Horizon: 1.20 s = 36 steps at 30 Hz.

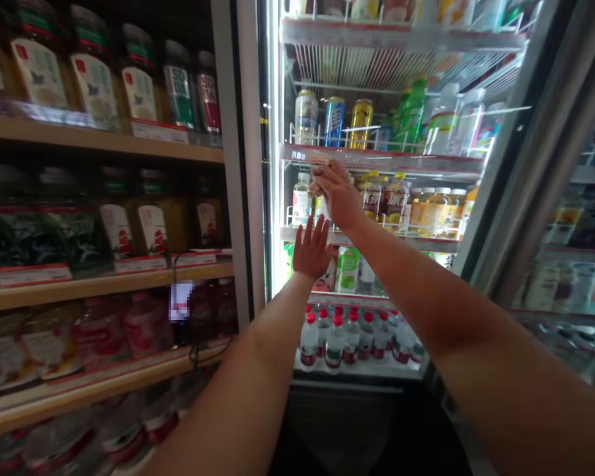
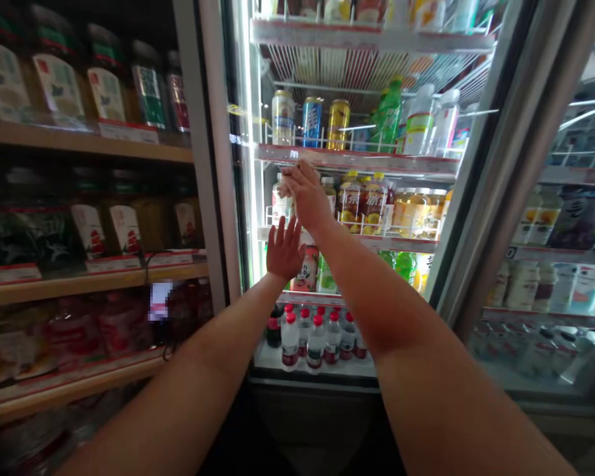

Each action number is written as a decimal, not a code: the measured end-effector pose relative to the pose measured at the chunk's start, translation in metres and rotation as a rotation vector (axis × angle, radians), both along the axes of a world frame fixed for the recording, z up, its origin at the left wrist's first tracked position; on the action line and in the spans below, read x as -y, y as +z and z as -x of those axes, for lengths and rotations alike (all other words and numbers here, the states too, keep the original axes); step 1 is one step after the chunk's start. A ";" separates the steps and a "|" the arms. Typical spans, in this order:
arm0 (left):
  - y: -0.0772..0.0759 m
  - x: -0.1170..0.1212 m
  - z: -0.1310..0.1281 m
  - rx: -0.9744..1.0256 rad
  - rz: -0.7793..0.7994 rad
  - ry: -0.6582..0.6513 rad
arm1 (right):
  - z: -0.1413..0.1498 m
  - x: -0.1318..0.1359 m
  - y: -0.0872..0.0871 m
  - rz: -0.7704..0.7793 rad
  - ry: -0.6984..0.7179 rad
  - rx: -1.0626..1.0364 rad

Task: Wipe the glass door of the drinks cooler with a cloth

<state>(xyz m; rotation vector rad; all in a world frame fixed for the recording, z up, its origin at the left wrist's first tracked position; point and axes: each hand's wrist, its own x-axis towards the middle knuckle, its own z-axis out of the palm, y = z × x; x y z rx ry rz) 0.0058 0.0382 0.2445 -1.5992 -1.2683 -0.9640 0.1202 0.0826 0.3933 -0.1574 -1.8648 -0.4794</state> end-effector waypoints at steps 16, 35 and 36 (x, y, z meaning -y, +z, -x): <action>0.002 0.002 -0.004 0.046 0.031 -0.013 | -0.051 -0.012 -0.048 0.022 -0.123 0.005; 0.002 -0.007 0.000 0.096 0.012 -0.115 | -0.061 0.018 -0.260 0.061 -0.130 0.398; 0.001 -0.008 0.001 0.090 0.006 -0.119 | -0.063 0.019 -0.268 0.058 -0.107 0.492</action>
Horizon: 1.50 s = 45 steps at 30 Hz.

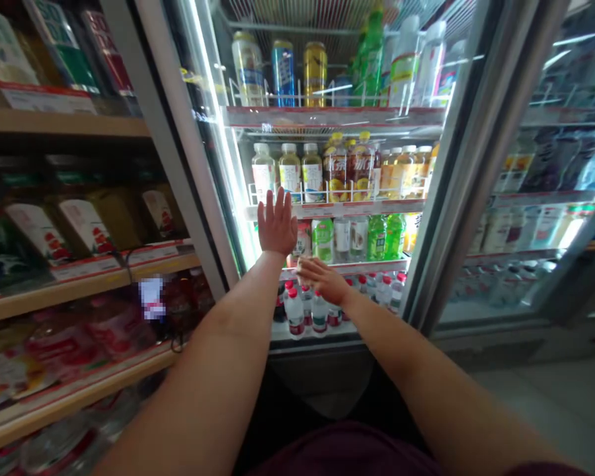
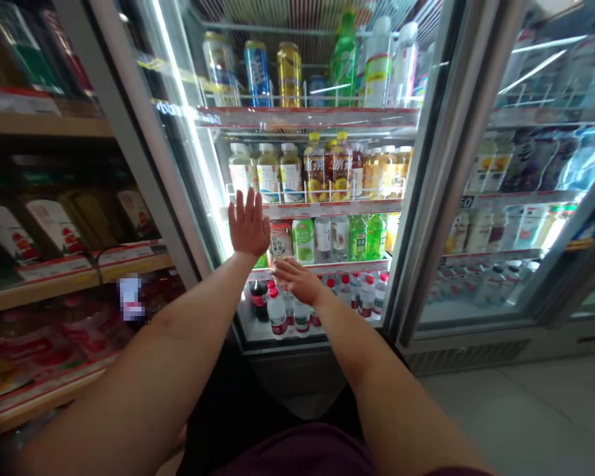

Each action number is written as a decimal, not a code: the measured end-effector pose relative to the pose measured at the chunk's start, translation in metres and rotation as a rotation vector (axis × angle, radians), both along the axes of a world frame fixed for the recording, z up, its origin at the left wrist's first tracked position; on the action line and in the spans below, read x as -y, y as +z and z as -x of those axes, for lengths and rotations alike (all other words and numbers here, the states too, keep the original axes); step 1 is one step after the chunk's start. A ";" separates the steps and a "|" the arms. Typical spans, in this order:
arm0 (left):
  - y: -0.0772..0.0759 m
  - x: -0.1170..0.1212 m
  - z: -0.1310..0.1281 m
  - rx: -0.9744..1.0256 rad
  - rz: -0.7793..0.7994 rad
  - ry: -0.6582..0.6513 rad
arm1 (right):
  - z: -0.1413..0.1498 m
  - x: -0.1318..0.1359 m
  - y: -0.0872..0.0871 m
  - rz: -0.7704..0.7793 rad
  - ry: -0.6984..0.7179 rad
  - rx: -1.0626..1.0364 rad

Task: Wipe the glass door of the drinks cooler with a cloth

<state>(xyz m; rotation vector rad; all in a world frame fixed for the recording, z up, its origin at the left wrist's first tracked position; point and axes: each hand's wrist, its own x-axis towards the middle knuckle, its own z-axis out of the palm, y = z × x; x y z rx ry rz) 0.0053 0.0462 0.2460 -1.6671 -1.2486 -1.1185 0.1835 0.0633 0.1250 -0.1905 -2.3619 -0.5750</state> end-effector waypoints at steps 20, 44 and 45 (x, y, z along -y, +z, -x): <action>0.008 0.005 -0.009 0.076 0.145 -0.059 | -0.048 -0.059 0.169 -0.085 -0.191 -0.430; 0.007 -0.004 -0.002 -0.035 0.100 0.008 | -0.041 -0.032 0.186 -0.120 -0.256 -0.330; 0.008 -0.002 -0.003 -0.025 0.114 0.003 | -0.041 -0.029 0.166 -0.077 -0.241 -0.258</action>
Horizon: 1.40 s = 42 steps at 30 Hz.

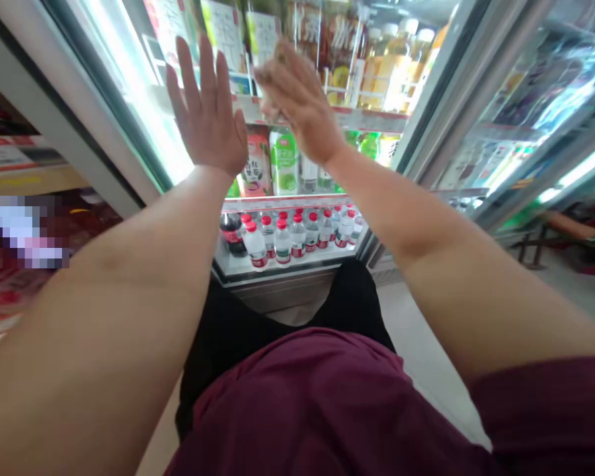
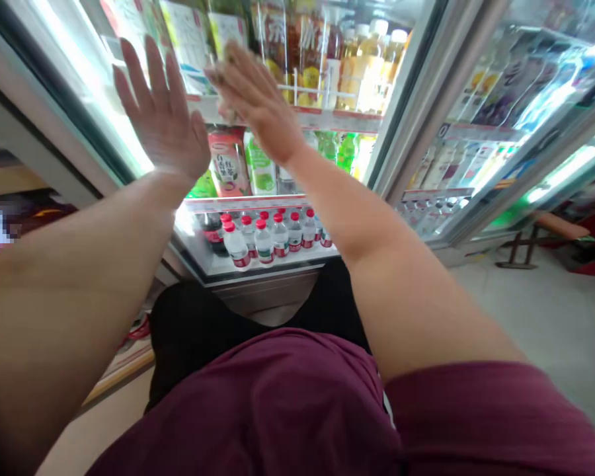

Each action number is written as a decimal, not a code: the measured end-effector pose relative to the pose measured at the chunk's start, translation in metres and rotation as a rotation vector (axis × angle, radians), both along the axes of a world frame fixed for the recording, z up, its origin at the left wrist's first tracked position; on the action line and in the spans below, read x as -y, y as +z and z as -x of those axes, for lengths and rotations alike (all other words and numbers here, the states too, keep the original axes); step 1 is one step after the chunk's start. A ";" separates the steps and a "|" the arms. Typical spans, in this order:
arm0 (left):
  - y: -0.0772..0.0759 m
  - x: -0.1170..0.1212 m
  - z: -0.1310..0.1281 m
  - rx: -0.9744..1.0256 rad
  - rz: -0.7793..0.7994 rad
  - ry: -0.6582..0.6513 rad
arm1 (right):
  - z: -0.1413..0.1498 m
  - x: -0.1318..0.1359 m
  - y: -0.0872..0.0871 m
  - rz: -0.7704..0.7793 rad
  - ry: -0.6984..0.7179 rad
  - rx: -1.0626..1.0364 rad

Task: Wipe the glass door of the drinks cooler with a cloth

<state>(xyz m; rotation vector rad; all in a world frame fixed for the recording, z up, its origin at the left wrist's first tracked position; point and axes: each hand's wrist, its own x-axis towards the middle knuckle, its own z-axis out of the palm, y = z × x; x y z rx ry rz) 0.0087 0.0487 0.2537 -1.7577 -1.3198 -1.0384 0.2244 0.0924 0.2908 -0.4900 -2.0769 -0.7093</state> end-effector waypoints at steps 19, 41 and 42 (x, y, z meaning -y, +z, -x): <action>-0.001 0.011 -0.004 0.114 -0.072 -0.082 | -0.068 -0.009 0.015 -0.007 0.103 0.236; -0.004 0.009 0.002 0.037 -0.176 -0.016 | -0.028 0.008 0.003 -0.073 0.104 0.186; -0.005 0.009 0.002 0.034 -0.177 -0.017 | -0.020 0.007 0.019 -0.077 0.081 0.078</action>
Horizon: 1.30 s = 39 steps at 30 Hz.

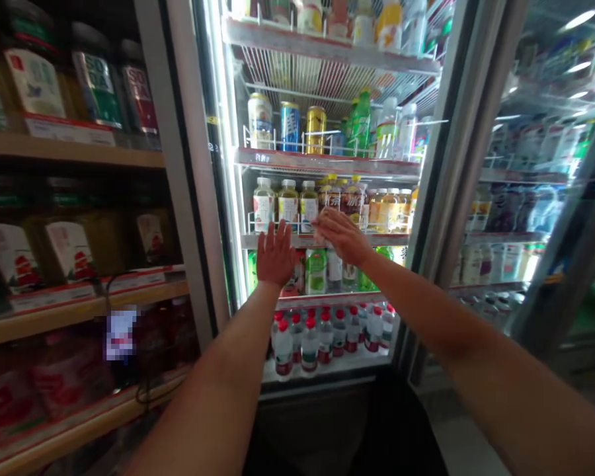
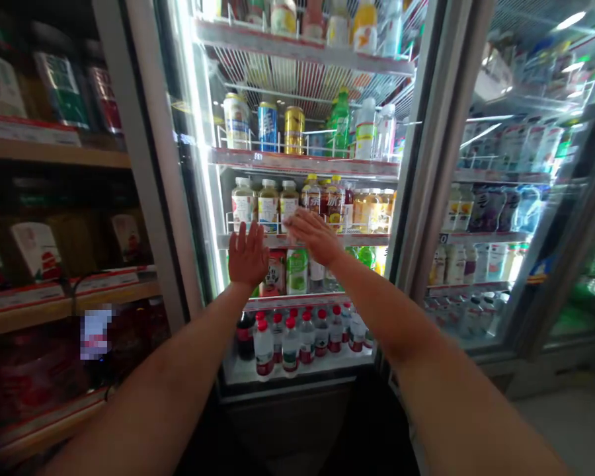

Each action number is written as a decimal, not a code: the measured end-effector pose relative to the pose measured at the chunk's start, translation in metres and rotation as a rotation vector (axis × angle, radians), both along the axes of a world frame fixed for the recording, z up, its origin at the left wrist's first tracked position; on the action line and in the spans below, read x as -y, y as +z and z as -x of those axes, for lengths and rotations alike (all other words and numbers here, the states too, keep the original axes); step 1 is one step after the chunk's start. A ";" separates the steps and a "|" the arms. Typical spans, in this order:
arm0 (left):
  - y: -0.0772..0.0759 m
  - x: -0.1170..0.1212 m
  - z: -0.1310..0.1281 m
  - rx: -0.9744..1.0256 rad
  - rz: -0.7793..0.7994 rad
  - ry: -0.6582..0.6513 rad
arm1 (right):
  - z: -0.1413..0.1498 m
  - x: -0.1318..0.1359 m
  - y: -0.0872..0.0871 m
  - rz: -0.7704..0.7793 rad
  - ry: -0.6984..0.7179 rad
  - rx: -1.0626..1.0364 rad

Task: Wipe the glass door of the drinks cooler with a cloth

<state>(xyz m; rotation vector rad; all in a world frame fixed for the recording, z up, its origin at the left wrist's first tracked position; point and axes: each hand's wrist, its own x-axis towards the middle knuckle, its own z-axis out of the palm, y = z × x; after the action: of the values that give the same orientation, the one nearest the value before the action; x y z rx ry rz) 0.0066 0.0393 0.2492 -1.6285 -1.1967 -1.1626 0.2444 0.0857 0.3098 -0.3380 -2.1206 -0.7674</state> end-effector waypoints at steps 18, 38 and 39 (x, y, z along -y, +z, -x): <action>-0.003 -0.004 0.004 -0.060 -0.076 0.033 | 0.047 0.005 0.077 0.073 0.004 -0.211; -0.003 -0.005 0.003 -0.049 -0.067 0.029 | 0.025 0.014 -0.136 0.037 0.174 0.614; -0.003 -0.005 0.003 -0.048 -0.064 0.030 | 0.023 0.011 -0.120 0.037 0.177 0.603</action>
<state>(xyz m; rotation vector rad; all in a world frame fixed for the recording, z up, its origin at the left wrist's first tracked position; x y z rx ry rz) 0.0033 0.0443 0.2464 -1.5773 -1.1381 -1.1257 0.2212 0.0747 0.1900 0.0805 -2.6828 -0.7925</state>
